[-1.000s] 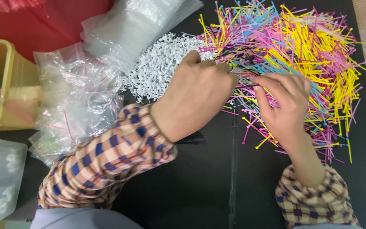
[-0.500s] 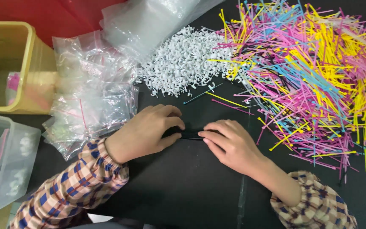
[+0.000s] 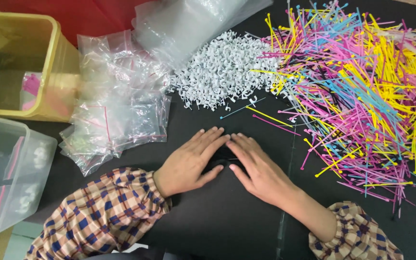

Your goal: Sorting black cable ties from a multicolored pile and placing them into a small plastic bag.

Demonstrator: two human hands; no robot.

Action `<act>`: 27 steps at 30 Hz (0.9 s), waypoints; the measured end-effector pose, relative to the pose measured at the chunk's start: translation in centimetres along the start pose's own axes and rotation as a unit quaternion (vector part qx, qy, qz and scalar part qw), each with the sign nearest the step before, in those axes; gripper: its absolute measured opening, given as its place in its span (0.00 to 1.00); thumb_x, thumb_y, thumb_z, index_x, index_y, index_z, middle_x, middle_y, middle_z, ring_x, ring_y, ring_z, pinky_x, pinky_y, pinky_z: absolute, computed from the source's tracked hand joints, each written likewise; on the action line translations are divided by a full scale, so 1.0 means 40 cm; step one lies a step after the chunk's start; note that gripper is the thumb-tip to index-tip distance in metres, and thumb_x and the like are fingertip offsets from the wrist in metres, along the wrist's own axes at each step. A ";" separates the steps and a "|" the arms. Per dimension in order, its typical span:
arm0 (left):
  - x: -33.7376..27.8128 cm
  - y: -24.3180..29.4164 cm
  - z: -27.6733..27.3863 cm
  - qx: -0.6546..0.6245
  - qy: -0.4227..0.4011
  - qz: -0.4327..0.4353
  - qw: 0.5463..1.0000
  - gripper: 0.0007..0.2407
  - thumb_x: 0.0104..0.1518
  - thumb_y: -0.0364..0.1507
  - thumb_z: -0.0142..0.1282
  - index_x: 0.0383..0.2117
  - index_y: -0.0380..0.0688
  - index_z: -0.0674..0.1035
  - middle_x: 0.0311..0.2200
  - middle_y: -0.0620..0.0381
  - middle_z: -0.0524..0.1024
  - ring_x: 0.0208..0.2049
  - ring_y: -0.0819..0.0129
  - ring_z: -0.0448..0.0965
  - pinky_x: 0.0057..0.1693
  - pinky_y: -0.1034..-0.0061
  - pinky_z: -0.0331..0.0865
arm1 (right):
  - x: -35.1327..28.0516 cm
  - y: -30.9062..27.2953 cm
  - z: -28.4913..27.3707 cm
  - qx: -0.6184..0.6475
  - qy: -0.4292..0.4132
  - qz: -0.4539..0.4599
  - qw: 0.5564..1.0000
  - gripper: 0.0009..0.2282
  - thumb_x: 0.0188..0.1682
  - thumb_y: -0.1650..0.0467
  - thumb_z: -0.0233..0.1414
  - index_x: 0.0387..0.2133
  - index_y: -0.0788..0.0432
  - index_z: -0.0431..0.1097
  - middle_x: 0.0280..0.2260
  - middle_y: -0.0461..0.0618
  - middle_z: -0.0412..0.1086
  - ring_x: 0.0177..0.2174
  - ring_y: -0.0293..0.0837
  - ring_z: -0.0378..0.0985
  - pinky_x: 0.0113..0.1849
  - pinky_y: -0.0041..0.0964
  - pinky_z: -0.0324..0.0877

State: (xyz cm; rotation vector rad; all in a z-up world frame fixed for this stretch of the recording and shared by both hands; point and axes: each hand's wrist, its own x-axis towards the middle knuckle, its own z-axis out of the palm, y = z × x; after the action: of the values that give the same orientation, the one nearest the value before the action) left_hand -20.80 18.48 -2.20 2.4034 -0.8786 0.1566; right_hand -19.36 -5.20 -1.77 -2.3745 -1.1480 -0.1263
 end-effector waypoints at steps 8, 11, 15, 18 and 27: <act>0.003 0.018 0.002 -0.027 0.037 -0.017 0.999 0.24 0.58 0.32 0.58 0.61 0.35 0.69 0.54 0.39 0.72 0.60 0.45 0.72 0.66 0.55 0.63 | 0.009 0.011 0.036 -0.023 0.051 -0.026 0.998 0.16 0.56 0.68 0.50 0.54 0.64 0.67 0.47 0.56 0.70 0.52 0.51 0.74 0.56 0.43 0.68; -0.004 0.009 0.005 -0.005 0.051 -0.037 0.998 0.22 0.58 0.34 0.58 0.57 0.38 0.73 0.48 0.44 0.75 0.54 0.49 0.76 0.62 0.58 0.66 | 0.006 0.021 0.030 -0.037 0.071 -0.024 0.997 0.16 0.53 0.65 0.54 0.53 0.59 0.70 0.43 0.49 0.70 0.47 0.47 0.75 0.52 0.43 0.70; -0.005 0.009 0.003 0.023 0.069 -0.024 0.997 0.11 0.60 0.32 0.56 0.44 0.41 0.81 0.38 0.49 0.77 0.44 0.55 0.78 0.53 0.64 0.68 | 0.014 0.016 0.018 -0.068 0.074 -0.042 0.994 0.11 0.53 0.66 0.55 0.47 0.57 0.74 0.38 0.47 0.70 0.40 0.45 0.75 0.44 0.40 0.71; -0.008 0.007 0.003 0.024 0.081 -0.012 0.996 0.11 0.61 0.33 0.56 0.44 0.42 0.81 0.37 0.49 0.77 0.43 0.54 0.78 0.51 0.64 0.68 | 0.014 0.021 0.024 -0.053 0.076 -0.038 0.995 0.09 0.53 0.69 0.55 0.45 0.57 0.75 0.37 0.47 0.70 0.39 0.45 0.76 0.43 0.38 0.72; 0.061 -0.021 -0.219 0.218 0.138 -0.014 0.966 0.16 0.54 0.39 0.65 0.45 0.48 0.81 0.43 0.53 0.78 0.47 0.55 0.78 0.54 0.58 0.66 | 0.183 0.050 -0.077 -0.137 0.109 -0.090 0.980 0.12 0.52 0.63 0.57 0.45 0.53 0.75 0.46 0.48 0.71 0.46 0.51 0.74 0.46 0.48 0.67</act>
State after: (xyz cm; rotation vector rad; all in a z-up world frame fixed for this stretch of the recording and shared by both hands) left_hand -17.66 22.45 5.39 2.6997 -0.7372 0.7238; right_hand -12.76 -2.50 2.22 -2.4058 -1.3047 -0.6283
